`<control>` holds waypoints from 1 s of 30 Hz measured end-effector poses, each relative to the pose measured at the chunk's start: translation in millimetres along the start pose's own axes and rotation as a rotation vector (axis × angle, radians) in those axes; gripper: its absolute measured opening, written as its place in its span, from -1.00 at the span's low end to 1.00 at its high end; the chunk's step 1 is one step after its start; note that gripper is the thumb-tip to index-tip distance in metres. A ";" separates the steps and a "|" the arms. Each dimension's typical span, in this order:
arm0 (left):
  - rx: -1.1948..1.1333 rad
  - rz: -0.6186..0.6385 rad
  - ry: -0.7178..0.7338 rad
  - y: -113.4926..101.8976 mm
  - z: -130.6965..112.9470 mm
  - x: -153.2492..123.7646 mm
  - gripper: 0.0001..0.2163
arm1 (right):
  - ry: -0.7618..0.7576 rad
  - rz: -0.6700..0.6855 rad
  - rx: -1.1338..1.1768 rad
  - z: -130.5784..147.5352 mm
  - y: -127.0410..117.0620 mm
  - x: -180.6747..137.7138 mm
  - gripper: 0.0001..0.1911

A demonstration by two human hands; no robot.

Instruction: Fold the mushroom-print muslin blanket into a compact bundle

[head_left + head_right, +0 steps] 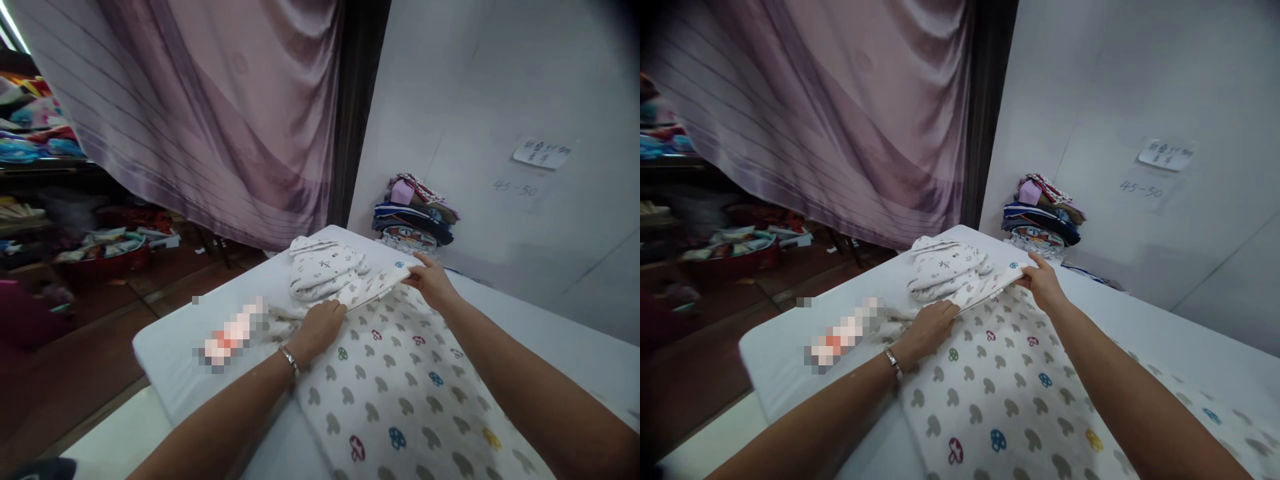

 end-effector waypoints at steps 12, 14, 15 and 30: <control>-0.134 -0.020 -0.299 -26.4 74.9 -14.6 -0.87 | -0.078 0.000 -0.048 42.6 31.7 60.6 -0.79; -0.212 -0.033 -0.408 -33.6 89.7 -11.6 -0.84 | -0.082 -0.035 -0.068 51.8 56.4 89.8 -0.76; -0.241 -0.041 -0.460 -35.8 95.8 -9.8 -0.82 | -0.080 -0.046 -0.074 53.0 69.4 105.1 -0.74; -0.403 0.003 -0.620 -15.6 120.8 -20.2 -0.64 | 0.124 0.060 -0.203 -79.4 122.8 171.1 -0.22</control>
Point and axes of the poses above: each hand's wrist, its own x-axis towards the middle knuckle, its own y-axis out of the palm, z = x × y, the point moved 3 cm from there along x, towards the middle knuckle, and after that the axes turned 12 degrees about z, right-handed, at the moved point
